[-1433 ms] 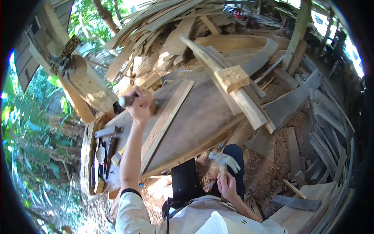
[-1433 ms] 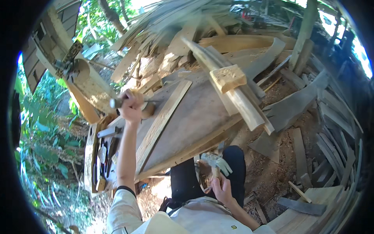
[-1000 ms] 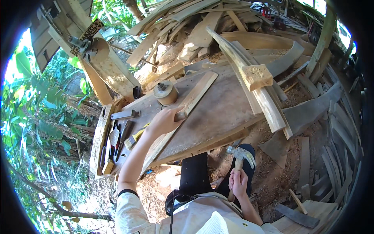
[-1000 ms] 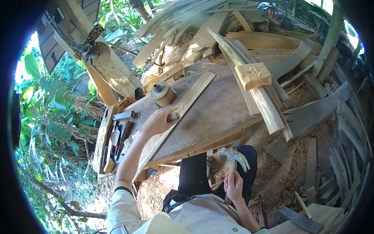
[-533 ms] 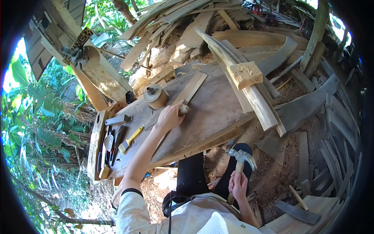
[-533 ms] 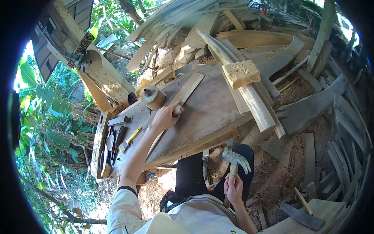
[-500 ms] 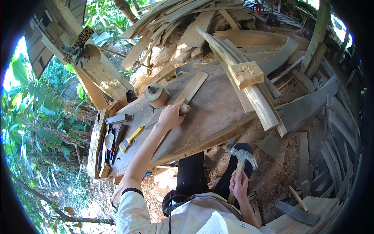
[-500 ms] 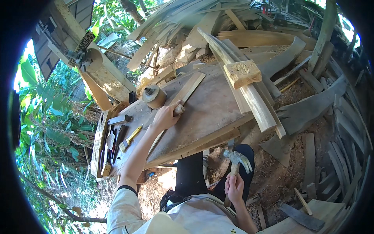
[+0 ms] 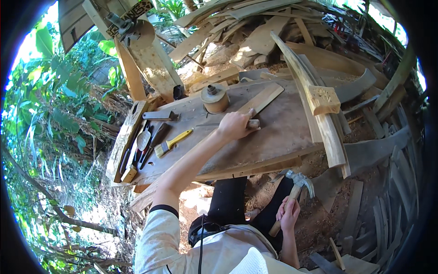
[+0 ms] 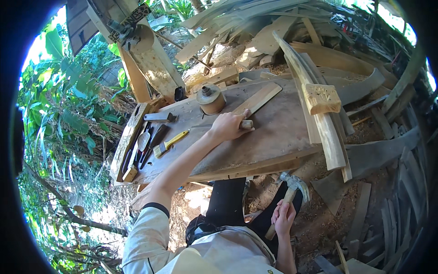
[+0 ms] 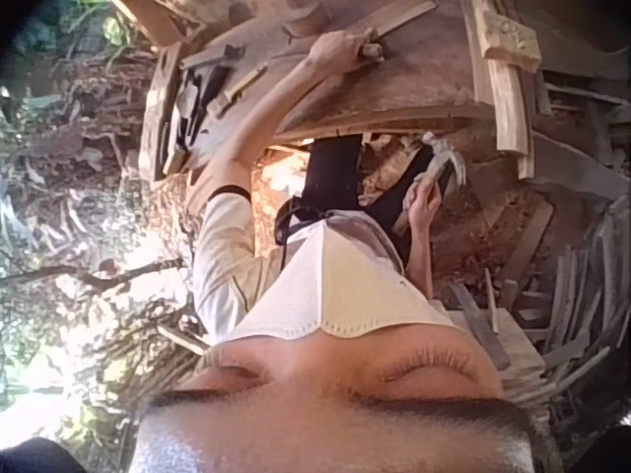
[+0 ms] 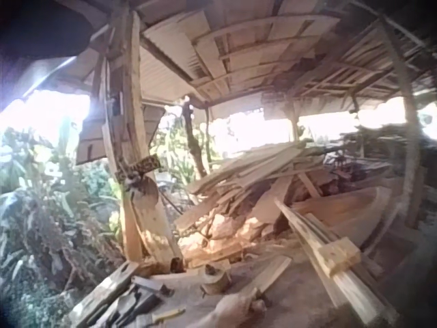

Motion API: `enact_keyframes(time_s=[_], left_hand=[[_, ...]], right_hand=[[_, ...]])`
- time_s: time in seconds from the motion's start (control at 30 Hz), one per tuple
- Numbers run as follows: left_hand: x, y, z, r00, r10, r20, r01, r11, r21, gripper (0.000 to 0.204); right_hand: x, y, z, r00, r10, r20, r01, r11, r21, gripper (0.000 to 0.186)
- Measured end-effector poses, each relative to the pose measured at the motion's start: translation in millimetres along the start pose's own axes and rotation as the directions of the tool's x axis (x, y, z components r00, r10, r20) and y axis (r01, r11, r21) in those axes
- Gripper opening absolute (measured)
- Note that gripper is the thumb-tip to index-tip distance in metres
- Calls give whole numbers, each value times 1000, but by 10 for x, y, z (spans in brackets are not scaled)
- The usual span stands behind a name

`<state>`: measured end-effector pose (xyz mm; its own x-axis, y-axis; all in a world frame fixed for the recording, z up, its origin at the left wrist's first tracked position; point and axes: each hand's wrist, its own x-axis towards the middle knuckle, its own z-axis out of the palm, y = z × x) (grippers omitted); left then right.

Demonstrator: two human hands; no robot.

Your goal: The person smooths a wooden plank by hand, then uses a chisel and hammer to carve along its length. Afterward, they brush away wood shavings from the plank and workbench.

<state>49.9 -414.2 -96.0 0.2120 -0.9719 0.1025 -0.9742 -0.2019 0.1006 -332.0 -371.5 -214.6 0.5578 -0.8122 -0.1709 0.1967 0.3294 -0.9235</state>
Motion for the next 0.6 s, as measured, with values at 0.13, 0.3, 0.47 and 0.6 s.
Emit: enact_keyframes(time_s=[0.13, 0.3, 0.47, 0.6], left_hand=[[84, -33, -52, 999, 23, 30, -23, 1000, -8, 75], [-232, -150, 48, 981, 43, -191, -57, 996, -70, 70], [-1016, 8, -280, 974, -224, 23, 224, 954, -197, 68], [-1465, -125, -347, 911, -408, 53, 412, 900, -146, 67]], right_hand=[[-29, 5, 26, 999, -39, 3, 39, 999, -32, 43], [-81, 9, 49, 1000, -28, -8, 28, 998, -58, 42], [-191, 21, -125, 997, -7, -83, 4, 1000, -28, 39], [-124, 39, -209, 992, 31, -126, -30, 1000, 6, 38]])
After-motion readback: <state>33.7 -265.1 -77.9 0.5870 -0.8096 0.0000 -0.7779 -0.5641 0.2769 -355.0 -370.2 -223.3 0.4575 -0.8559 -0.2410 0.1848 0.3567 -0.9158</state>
